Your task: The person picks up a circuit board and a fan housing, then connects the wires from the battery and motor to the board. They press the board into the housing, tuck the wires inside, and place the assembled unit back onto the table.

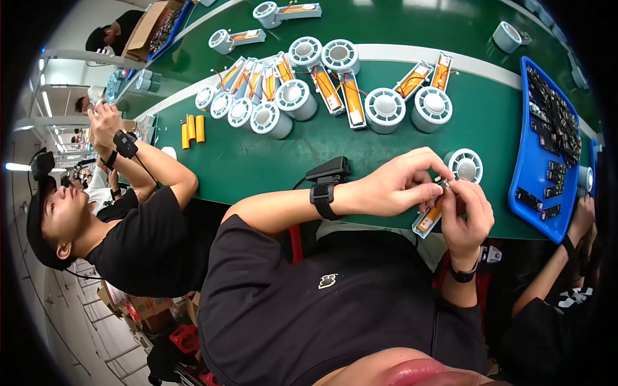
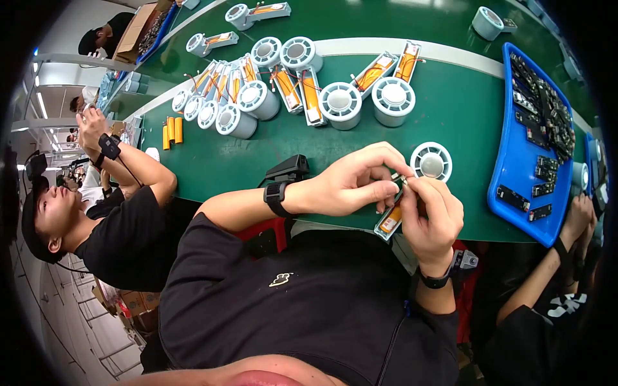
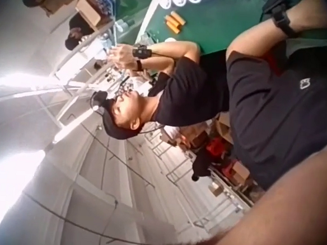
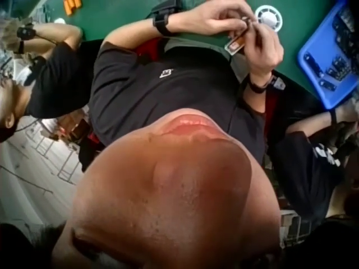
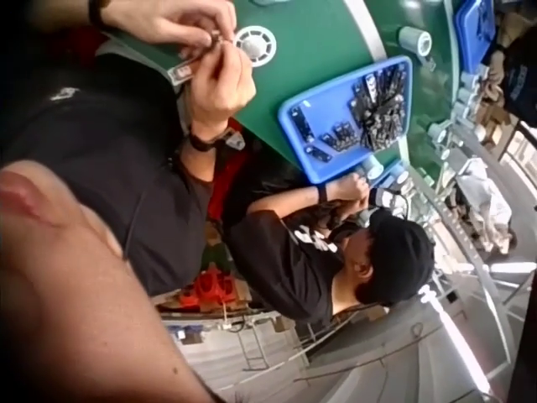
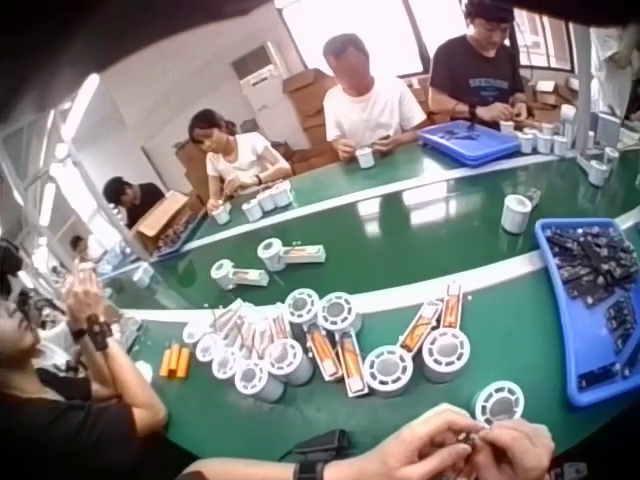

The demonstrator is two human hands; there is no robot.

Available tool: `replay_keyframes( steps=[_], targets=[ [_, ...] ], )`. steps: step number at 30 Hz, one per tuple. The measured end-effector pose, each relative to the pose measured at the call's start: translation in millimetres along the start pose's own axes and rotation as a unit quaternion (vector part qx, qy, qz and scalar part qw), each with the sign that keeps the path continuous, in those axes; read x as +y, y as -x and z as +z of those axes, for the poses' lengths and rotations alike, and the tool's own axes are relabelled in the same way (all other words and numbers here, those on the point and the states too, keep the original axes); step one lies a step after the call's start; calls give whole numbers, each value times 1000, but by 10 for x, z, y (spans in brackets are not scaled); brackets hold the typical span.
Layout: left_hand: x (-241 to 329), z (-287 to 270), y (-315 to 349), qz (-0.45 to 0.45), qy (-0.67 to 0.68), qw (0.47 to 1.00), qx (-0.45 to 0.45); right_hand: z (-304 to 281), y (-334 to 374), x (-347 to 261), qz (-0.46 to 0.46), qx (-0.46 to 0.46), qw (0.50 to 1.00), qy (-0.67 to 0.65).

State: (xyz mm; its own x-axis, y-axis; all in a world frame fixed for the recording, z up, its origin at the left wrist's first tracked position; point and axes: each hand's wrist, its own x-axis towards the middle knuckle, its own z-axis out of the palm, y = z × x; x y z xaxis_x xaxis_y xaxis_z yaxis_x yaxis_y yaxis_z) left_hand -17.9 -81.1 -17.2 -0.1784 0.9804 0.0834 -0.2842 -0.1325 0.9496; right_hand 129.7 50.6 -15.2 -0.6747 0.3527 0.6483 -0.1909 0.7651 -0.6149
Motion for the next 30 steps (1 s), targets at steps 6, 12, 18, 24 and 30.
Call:
replay_keyframes(
  steps=[6,12,18,24,30],
  targets=[
    [-7,45,18,71,-139,987,30,20,-17,-28,-3,4,999,50],
    [12,63,26,65,-188,979,44,-15,-119,-102,17,-26,996,78],
    [52,68,0,29,-94,995,13,-125,-129,-107,21,-58,996,63],
    [88,57,67,75,-209,973,62,-67,-190,-84,-36,-74,992,93],
    [38,43,7,51,-151,987,38,-128,-149,-74,-14,-96,990,104]
  ],
)
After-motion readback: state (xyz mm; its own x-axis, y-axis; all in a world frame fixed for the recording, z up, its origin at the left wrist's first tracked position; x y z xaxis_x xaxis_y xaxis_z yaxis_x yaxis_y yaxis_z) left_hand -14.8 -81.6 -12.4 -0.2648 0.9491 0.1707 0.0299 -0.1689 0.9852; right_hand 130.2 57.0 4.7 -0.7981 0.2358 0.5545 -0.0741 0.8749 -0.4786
